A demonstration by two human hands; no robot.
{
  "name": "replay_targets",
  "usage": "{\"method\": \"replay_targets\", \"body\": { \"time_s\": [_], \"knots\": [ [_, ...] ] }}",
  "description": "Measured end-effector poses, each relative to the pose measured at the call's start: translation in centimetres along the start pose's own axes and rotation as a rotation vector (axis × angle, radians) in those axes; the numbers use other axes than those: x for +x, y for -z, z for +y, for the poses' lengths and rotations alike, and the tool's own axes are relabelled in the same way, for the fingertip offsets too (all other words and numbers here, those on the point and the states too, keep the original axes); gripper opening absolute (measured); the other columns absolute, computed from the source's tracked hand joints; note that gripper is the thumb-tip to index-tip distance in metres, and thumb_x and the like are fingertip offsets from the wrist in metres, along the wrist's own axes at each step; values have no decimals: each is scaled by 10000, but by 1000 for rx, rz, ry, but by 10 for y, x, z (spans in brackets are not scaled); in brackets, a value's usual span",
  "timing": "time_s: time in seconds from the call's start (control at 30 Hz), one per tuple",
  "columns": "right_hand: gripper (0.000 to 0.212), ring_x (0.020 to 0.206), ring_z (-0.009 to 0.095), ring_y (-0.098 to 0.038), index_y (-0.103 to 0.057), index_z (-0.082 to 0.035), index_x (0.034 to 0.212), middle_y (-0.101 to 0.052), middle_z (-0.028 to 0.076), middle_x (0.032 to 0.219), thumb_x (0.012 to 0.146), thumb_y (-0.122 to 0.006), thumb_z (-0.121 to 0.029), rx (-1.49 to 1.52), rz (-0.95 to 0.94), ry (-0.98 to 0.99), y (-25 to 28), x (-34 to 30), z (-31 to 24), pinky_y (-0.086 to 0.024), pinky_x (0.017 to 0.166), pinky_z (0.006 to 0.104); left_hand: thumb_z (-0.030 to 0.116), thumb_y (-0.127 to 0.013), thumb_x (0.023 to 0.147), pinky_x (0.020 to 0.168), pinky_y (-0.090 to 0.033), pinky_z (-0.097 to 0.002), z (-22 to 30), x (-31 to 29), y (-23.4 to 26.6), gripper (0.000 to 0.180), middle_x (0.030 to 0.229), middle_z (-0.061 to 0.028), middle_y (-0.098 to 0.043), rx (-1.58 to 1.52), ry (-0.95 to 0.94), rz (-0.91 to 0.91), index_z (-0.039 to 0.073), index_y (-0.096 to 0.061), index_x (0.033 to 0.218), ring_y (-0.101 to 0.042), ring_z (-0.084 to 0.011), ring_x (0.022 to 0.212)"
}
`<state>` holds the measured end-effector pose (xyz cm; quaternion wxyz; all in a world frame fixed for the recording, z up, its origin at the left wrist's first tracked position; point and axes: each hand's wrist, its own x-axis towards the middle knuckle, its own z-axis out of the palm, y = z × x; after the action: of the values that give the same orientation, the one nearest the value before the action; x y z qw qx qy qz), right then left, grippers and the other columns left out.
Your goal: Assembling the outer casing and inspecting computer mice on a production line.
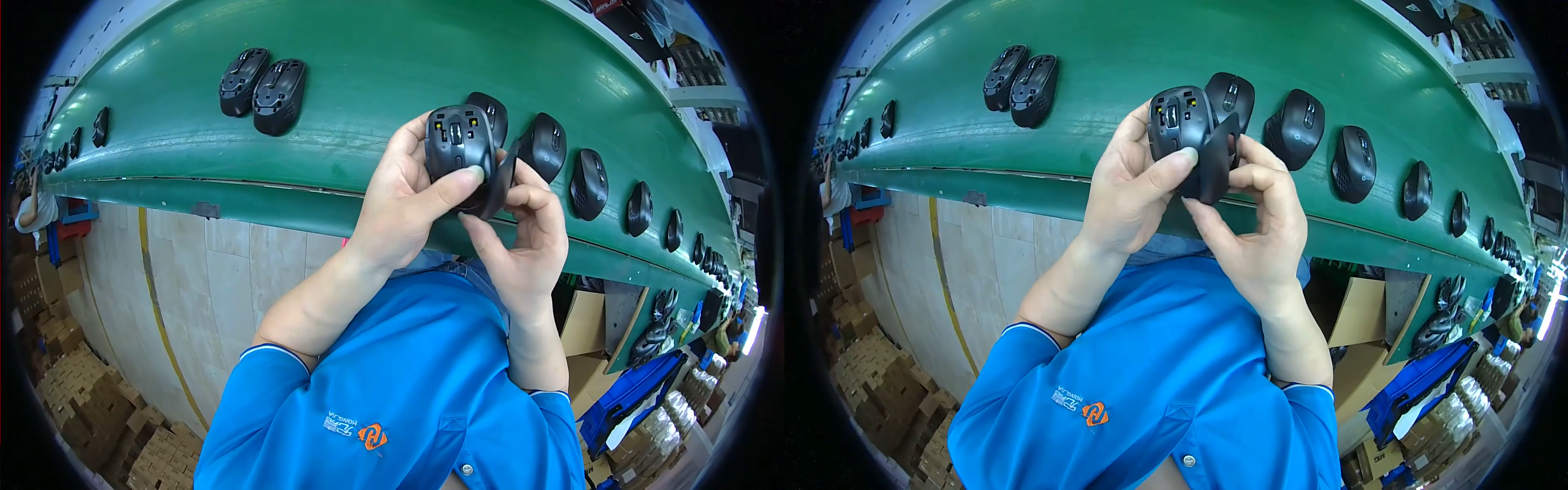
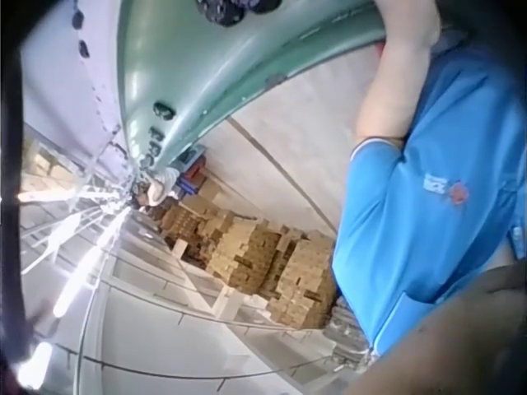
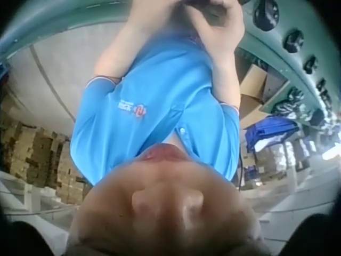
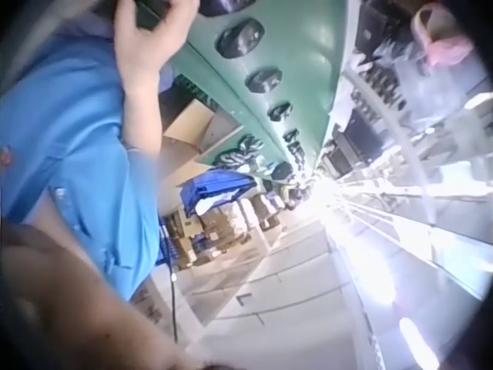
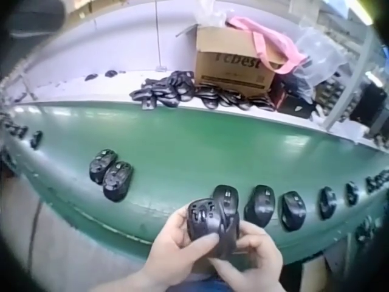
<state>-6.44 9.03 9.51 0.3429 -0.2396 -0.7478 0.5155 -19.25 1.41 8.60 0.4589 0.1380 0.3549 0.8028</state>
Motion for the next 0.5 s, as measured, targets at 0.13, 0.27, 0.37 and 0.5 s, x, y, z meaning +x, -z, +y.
{"method": "replay_targets", "body": {
  "time_s": [0.13, 0.27, 0.37, 0.5],
  "knots": [
    [473, 1077, 203, -597, -563, -7, 1087, -527, 170, 1285, 698, -832, 10, 180, 74, -80, 0, -1, -4, -531, 873, 313, -13, -670, 840, 968, -511, -379, -3, -1, 8, 637, 1243, -179, -540, -79, 38, 2, 6, -302, 1359, -587, -224, 1132],
    [589, 1079, 206, -594, -556, 8, 1205, -538, 169, 1272, 687, -836, 2, 100, 53, -115, 4, 0, -14, -540, 844, 303, 11, -647, 856, 979, -504, -402, -2, 3, 10, 632, 1290, -190, -510, -138, 42, -51, 32, -309, 1389, -569, -244, 1161],
    [703, 1079, 215, -594, -526, 11, 1298, -556, 170, 1259, 671, -843, -7, -78, -56, -21, 6, 1, -16, -545, 827, 300, 2, -648, 865, 997, -494, -418, -2, 6, 10, 657, 1289, -181, -517, -286, 99, -84, 60, -281, 1408, -552, -252, 1191],
    [707, 1082, 239, -595, -541, 15, 1288, -580, 174, 1239, 652, -848, -17, -120, -35, 13, 2, 4, -19, -546, 810, 299, 89, -604, 927, 997, -491, -424, -6, 4, 12, 643, 1317, -173, -504, -266, 59, -126, 99, -254, 1465, -546, -266, 1199]
  ]
}}
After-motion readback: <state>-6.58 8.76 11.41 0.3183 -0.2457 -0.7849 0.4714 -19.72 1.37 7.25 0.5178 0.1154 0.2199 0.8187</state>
